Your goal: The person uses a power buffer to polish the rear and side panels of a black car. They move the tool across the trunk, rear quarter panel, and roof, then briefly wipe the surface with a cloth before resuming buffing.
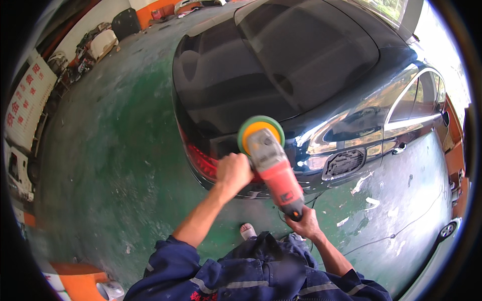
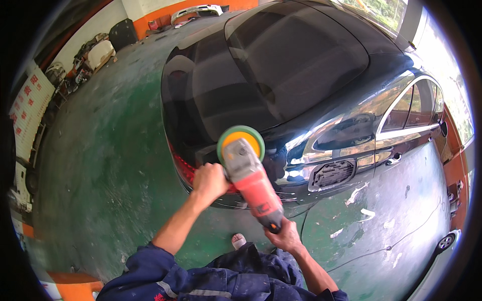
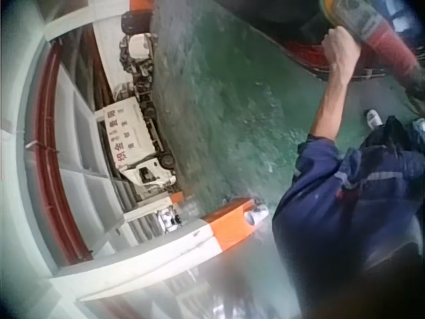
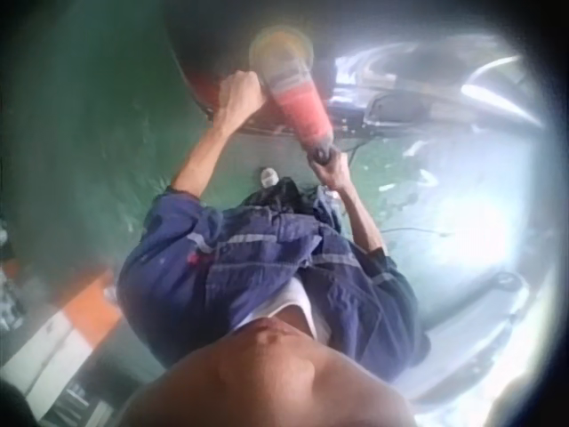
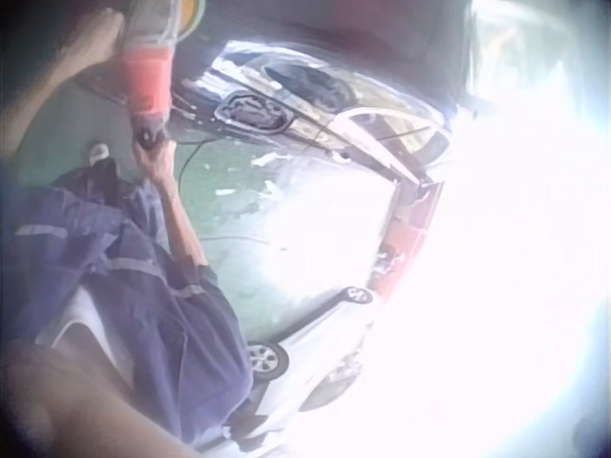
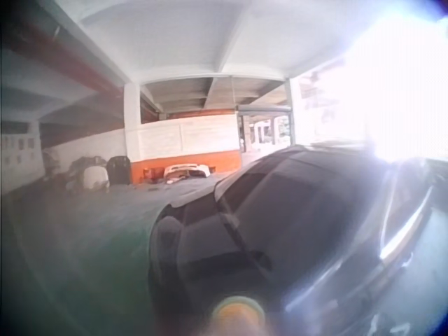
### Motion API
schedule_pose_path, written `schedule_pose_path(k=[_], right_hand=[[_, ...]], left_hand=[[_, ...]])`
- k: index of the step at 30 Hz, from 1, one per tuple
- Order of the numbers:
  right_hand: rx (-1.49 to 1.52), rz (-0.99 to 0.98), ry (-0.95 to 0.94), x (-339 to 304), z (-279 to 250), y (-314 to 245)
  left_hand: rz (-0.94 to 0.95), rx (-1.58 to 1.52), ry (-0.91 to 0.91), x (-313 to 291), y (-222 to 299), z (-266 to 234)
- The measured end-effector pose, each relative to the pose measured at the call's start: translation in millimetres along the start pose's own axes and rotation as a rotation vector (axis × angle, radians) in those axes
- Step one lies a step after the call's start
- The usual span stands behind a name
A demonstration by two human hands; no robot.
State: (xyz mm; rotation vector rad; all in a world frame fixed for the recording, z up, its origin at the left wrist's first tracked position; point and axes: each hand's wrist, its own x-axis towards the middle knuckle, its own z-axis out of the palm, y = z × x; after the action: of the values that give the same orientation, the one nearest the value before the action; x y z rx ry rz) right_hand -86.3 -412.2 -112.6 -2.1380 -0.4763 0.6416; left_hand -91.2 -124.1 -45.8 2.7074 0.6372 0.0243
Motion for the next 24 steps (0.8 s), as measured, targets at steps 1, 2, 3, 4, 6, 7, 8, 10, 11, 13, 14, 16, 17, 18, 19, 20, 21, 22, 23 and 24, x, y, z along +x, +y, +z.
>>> schedule_pose_path(k=[1,2,3,4,6,7,8,10,11,13,14,16,17,18,19,20,21,22,23,24], right_hand=[[-0.011,0.026,-0.045,5.5,3.7,-31.9],[-0.020,0.067,-0.114,13.9,6.7,-61.9],[-0.074,0.030,-0.134,25.1,14.9,-79.6],[-0.110,-0.042,-0.159,37.4,20.0,-102.4],[-0.102,-0.256,-0.277,66.4,28.7,-151.2],[-0.056,-0.292,-0.291,84.7,40.7,-162.5],[-0.078,-0.188,-0.411,99.5,46.3,-189.8],[-0.095,-0.197,-0.453,123.1,58.0,-217.1],[-0.088,-0.233,-0.417,132.3,69.7,-220.1],[-0.052,-0.219,-0.470,139.4,77.9,-225.4],[-0.054,-0.234,-0.442,140.7,79.6,-223.9],[-0.073,-0.248,-0.405,135.4,82.8,-218.8],[-0.059,-0.194,-0.405,132.7,79.3,-215.9],[-0.046,-0.138,-0.409,120.4,68.1,-220.0],[-0.033,-0.086,-0.407,114.8,57.7,-219.6],[0.016,-0.080,-0.388,109.1,53.5,-210.6],[0.021,-0.077,-0.355,102.3,46.9,-199.7],[0.024,-0.093,-0.327,96.4,39.3,-192.3],[0.028,-0.108,-0.298,92.9,28.9,-186.8],[0.053,-0.052,-0.308,87.2,14.9,-183.3]], left_hand=[[-0.037,0.039,0.030,5.9,-17.8,-7.9],[-0.087,0.042,0.055,14.2,-39.0,-15.2],[-0.143,0.062,0.072,22.4,-51.9,-31.7],[-0.141,0.064,0.079,32.3,-70.5,-43.3],[-0.244,0.091,0.066,49.2,-116.0,-67.3],[-0.278,0.073,0.060,60.0,-133.7,-76.9],[-0.307,0.090,0.039,61.3,-158.3,-92.5],[-0.362,-0.035,-0.024,73.7,-194.0,-107.4],[-0.371,-0.019,0.025,78.4,-207.5,-111.5],[-0.394,0.002,0.008,79.6,-218.1,-116.3],[-0.390,0.017,0.009,84.6,-219.8,-118.1],[-0.397,0.027,-0.004,84.0,-211.4,-113.6],[-0.346,0.033,0.004,87.9,-206.2,-110.9],[-0.299,0.036,0.008,90.3,-201.0,-107.7],[-0.246,0.041,0.018,95.4,-187.0,-107.4],[-0.255,0.055,-0.037,98.8,-171.2,-108.9],[-0.245,0.043,-0.064,106.6,-151.1,-105.0],[-0.164,0.052,-0.049,110.6,-141.1,-101.3],[-0.082,0.061,-0.035,114.9,-131.1,-97.9],[-0.047,0.063,-0.038,122.4,-116.3,-93.8]])
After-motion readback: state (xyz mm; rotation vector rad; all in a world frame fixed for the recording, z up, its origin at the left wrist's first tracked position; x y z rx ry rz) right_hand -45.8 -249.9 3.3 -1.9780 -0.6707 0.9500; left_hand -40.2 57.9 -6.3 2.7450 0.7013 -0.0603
